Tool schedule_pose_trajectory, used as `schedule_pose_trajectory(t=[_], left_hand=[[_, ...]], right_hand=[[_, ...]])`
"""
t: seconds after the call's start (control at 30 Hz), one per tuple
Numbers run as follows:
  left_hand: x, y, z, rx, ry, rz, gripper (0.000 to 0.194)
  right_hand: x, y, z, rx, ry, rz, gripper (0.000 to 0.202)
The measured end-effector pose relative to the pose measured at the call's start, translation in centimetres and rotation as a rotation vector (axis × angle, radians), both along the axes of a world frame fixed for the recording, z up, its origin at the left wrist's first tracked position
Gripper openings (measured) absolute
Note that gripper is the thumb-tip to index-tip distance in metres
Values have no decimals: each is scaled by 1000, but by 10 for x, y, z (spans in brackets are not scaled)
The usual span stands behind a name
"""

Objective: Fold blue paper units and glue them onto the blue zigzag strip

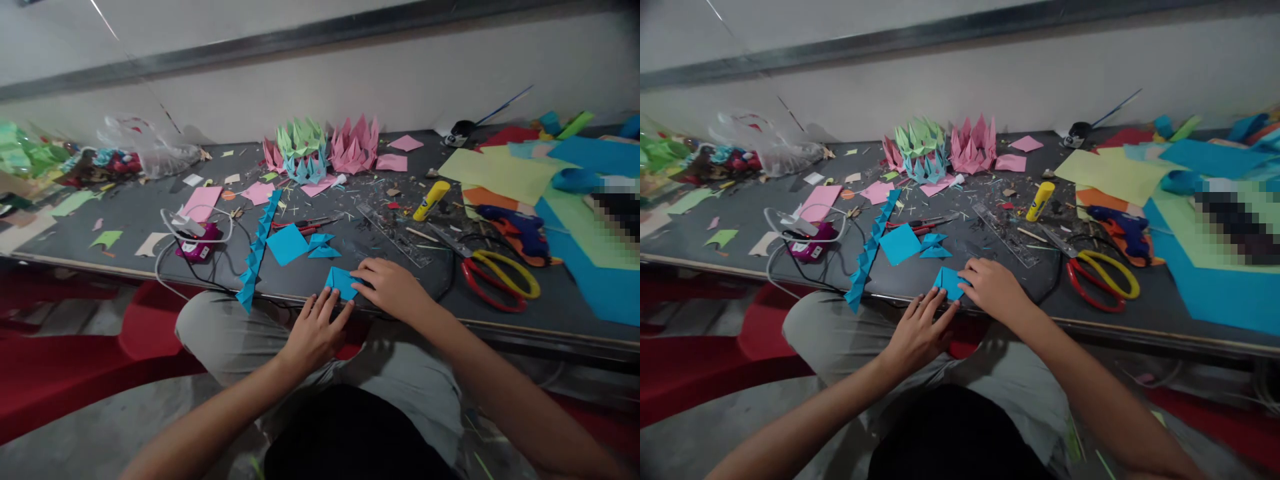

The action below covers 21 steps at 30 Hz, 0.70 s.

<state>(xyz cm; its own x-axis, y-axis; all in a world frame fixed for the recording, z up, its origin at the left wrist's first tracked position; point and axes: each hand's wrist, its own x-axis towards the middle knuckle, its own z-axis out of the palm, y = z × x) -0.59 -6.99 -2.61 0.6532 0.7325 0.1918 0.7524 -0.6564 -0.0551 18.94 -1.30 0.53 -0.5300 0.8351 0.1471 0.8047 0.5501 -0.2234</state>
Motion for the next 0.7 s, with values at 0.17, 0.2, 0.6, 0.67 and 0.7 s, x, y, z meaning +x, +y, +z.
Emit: schedule_pose_trajectory(t=[0.17, 0.2, 0.6, 0.67, 0.7], left_hand=[[-7, 5, 1, -63, -45, -47, 53], [-8, 6, 1, -70, -52, -56, 53], [-9, 5, -7, -62, -103, -35, 48], [-8, 4, -7, -62, -87, -33, 48], [-8, 4, -7, -62, -78, -37, 49]], right_hand=[[17, 13, -1, -111, 114, 270, 21], [19, 15, -2, -131, 110, 296, 20], [7, 21, -4, -138, 145, 300, 18], [5, 22, -5, -139, 163, 273, 16], [4, 21, -6, -128, 170, 254, 16]])
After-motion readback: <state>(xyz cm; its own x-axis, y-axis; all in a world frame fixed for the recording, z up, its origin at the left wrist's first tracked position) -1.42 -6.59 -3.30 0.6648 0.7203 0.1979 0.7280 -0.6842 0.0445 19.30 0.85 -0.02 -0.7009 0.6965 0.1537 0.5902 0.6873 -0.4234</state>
